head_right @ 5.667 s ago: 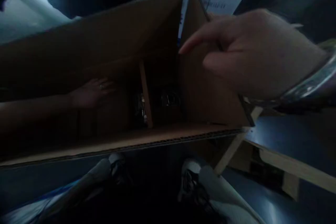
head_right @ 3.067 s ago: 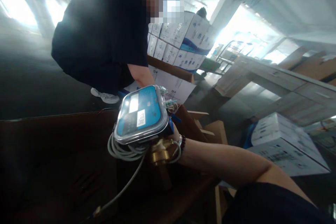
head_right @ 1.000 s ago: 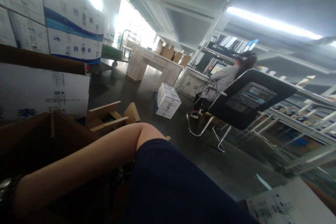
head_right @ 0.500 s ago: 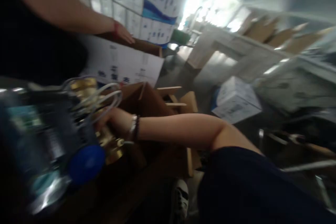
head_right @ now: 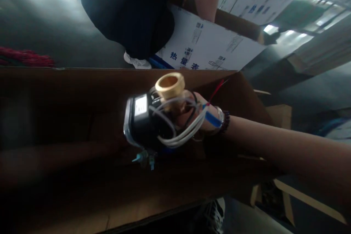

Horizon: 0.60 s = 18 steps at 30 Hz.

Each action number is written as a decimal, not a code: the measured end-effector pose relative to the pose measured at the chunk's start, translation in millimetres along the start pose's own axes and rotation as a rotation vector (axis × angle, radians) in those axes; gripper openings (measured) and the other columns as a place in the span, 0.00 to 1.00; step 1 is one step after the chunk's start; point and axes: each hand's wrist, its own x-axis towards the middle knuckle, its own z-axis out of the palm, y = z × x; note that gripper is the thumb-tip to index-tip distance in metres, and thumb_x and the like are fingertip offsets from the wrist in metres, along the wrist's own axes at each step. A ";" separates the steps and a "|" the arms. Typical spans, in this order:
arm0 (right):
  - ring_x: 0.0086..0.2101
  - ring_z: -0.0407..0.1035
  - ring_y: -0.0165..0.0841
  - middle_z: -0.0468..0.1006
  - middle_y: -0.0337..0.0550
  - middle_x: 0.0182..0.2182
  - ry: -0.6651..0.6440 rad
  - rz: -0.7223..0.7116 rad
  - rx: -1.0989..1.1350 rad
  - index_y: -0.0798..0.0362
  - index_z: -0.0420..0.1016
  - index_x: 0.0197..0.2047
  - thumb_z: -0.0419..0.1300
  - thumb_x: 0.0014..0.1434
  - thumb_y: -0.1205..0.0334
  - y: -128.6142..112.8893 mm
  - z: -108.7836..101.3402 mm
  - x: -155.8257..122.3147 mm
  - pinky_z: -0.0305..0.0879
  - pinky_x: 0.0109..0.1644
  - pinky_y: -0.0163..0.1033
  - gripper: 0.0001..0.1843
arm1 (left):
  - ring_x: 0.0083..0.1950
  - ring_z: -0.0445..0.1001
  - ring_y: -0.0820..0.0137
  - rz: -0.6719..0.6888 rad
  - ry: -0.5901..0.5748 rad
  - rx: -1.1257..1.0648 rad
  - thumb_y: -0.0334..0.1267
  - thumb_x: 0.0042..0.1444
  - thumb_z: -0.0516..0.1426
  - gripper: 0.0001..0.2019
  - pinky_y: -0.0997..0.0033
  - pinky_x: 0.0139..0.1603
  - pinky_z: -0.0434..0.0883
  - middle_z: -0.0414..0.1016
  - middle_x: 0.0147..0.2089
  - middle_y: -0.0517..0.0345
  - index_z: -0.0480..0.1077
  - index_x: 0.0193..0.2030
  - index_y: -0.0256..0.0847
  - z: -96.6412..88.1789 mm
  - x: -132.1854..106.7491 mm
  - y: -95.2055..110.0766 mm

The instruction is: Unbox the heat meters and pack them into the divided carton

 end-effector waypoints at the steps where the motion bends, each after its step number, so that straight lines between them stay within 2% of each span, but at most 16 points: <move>1: 0.28 0.67 0.31 0.73 0.42 0.30 -0.020 -0.050 0.111 0.54 0.65 0.44 0.50 0.55 0.54 -4.4 6.1 3.2 0.66 0.32 0.36 0.16 | 0.67 0.40 0.47 0.008 0.017 -0.008 0.47 0.51 0.58 0.35 0.42 0.62 0.44 0.38 0.68 0.42 0.49 0.65 0.48 0.1 -1.9 0.3; 3: 0.28 0.66 0.31 0.71 0.42 0.28 -0.093 -0.177 0.164 0.55 0.65 0.35 0.53 0.53 0.55 -12.0 19.2 13.1 0.66 0.34 0.38 0.12 | 0.67 0.40 0.47 0.012 0.017 -0.018 0.46 0.52 0.58 0.35 0.42 0.62 0.44 0.39 0.68 0.40 0.49 0.65 0.46 1.5 -4.3 0.8; 5: 0.31 0.66 0.33 0.71 0.42 0.27 -0.222 -0.317 -0.079 0.55 0.66 0.30 0.56 0.51 0.61 -15.1 33.4 27.0 0.64 0.46 0.45 0.06 | 0.67 0.40 0.46 0.014 0.019 -0.022 0.46 0.50 0.59 0.36 0.41 0.62 0.44 0.41 0.67 0.39 0.49 0.65 0.45 4.3 -4.3 0.7; 6: 0.34 0.66 0.34 0.71 0.42 0.28 -0.302 -0.393 -0.236 0.56 0.67 0.30 0.57 0.50 0.65 -14.3 40.9 34.7 0.59 0.52 0.49 0.03 | 0.67 0.40 0.46 0.011 0.020 -0.023 0.46 0.49 0.60 0.37 0.41 0.61 0.44 0.41 0.67 0.38 0.49 0.64 0.45 5.9 -3.6 0.3; 8: 0.39 0.66 0.37 0.72 0.43 0.31 -0.482 -0.522 -0.504 0.55 0.70 0.35 0.56 0.50 0.72 -7.7 56.2 49.1 0.46 0.59 0.55 0.08 | 0.67 0.39 0.45 0.001 0.023 -0.025 0.46 0.47 0.61 0.38 0.39 0.61 0.43 0.41 0.68 0.39 0.50 0.64 0.47 9.3 -2.2 -0.8; 12: 0.42 0.64 0.38 0.73 0.46 0.36 -0.746 -0.678 -0.786 0.53 0.71 0.42 0.51 0.55 0.74 19.2 84.1 62.7 0.42 0.60 0.55 0.14 | 0.67 0.38 0.46 0.017 0.026 -0.033 0.48 0.48 0.60 0.38 0.40 0.61 0.43 0.36 0.68 0.42 0.50 0.64 0.49 11.7 -1.4 -2.3; 15: 0.41 0.64 0.37 0.73 0.45 0.36 -0.819 -0.706 -0.871 0.52 0.72 0.42 0.51 0.56 0.73 40.5 100.6 61.0 0.39 0.60 0.55 0.13 | 0.67 0.39 0.46 0.012 0.009 -0.038 0.48 0.46 0.61 0.40 0.39 0.61 0.44 0.35 0.68 0.40 0.48 0.64 0.49 9.5 -0.4 -0.9; 18: 0.40 0.64 0.36 0.74 0.45 0.36 -0.805 -0.728 -0.897 0.52 0.73 0.40 0.52 0.56 0.73 55.7 118.0 59.7 0.36 0.60 0.54 0.13 | 0.67 0.38 0.47 -0.001 -0.021 -0.048 0.47 0.46 0.61 0.39 0.39 0.61 0.43 0.36 0.68 0.40 0.49 0.64 0.48 7.2 2.0 1.4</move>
